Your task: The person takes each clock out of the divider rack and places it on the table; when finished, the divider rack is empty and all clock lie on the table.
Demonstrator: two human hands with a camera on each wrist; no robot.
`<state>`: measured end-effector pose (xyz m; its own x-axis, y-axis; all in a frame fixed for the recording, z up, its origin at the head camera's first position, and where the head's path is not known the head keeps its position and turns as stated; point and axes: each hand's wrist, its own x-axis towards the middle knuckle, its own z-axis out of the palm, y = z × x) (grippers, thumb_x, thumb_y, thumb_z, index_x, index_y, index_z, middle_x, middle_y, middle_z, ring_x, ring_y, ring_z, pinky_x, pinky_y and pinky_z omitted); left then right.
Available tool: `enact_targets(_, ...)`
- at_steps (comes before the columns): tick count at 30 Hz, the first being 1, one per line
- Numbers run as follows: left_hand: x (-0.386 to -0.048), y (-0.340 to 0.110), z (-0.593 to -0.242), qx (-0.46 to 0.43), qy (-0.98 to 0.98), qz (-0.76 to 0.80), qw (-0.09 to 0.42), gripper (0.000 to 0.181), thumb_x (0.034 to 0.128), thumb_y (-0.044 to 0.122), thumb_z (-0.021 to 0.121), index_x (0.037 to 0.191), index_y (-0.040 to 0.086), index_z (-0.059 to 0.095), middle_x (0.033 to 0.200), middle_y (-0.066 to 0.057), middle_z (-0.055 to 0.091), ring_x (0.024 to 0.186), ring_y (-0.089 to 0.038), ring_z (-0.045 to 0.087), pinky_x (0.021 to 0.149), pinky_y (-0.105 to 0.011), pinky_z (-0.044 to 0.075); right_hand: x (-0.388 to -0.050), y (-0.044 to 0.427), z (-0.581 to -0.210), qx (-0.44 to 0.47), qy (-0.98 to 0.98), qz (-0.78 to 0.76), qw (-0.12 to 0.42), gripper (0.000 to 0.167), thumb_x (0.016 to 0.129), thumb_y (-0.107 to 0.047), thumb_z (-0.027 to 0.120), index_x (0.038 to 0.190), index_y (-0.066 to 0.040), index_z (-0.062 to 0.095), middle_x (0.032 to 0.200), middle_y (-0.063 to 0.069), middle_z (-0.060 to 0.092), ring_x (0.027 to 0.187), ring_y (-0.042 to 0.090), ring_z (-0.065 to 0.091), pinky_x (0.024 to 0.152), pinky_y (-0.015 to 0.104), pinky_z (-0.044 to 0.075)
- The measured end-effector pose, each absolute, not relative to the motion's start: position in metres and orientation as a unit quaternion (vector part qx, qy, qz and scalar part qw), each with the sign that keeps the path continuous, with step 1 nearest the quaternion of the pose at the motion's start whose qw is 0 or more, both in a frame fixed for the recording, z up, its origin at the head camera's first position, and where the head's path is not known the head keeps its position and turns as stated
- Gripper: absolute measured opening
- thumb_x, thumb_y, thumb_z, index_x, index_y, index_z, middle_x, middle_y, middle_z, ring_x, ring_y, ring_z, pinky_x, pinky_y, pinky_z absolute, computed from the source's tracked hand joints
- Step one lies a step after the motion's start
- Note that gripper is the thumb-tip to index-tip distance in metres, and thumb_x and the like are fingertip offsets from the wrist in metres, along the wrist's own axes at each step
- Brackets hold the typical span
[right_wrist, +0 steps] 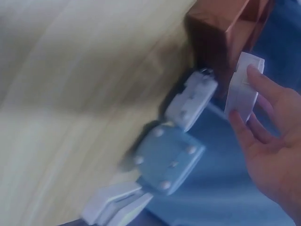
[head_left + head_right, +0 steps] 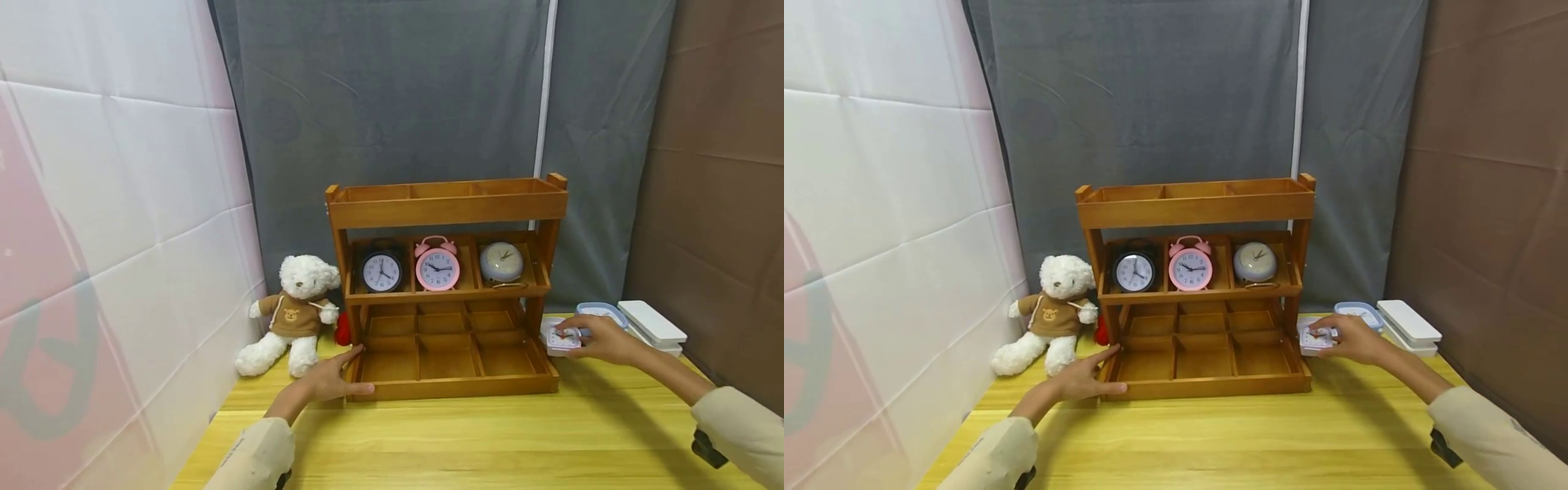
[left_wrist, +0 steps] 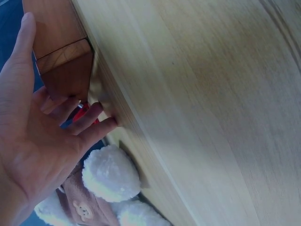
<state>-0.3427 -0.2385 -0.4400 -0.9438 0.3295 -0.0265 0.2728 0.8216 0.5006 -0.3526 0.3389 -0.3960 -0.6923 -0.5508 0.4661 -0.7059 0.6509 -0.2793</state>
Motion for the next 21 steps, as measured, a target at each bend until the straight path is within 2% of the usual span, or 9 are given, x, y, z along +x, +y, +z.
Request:
enact_targets(6,-0.344,-0.238,-0.441,0.157,0.954,0.25,0.058,0.105,0.082,0.064,0.08,0.164,0.015,0.035,0.158,-0.021,0.046,0.136,-0.046,0.051,0.108,-0.06,0.045,-0.352,0.361,-0.418,0.357,-0.887,0.236,0.172,0.044,0.072,-0.011,0.095,0.109,0.002,0.075,0.107,0.016,0.074,0.098,0.002,0.062,0.073,0.028,0.059)
enact_targets(10,-0.343,-0.237,-0.439,0.158,0.953,0.251,0.06,0.105,0.0824,0.064,0.08,0.164,0.015,0.034,0.159,-0.02,0.045,0.136,-0.046,0.051,0.108,-0.061,0.044,-0.35,0.369,-0.435,0.374,-0.884,0.221,0.175,0.043,0.071,-0.011,0.095,0.107,0.002,0.075,0.104,0.015,0.075,0.099,0.003,0.063,0.076,0.023,0.056)
enact_targets(17,-0.34,-0.237,-0.437,0.159,0.952,0.254,0.062,0.105,0.083,0.062,0.08,0.164,0.014,0.034,0.159,-0.02,0.044,0.138,-0.046,0.049,0.109,-0.061,0.044,-0.348,0.372,-0.454,0.385,-0.887,0.209,0.15,0.042,0.075,-0.015,0.094,0.111,-0.001,0.076,0.11,0.018,0.075,0.103,0.017,0.068,0.083,0.025,0.056)
enact_targets(21,-0.34,-0.238,-0.438,0.159,0.952,0.254,0.062,0.105,0.0832,0.063,0.08,0.164,0.014,0.034,0.159,-0.02,0.044,0.138,-0.046,0.049,0.109,-0.06,0.044,-0.35,0.371,-0.46,0.379,-0.888,0.214,0.152,0.042,0.075,-0.014,0.094,0.11,-0.002,0.075,0.111,0.019,0.074,0.103,0.014,0.067,0.082,0.025,0.056)
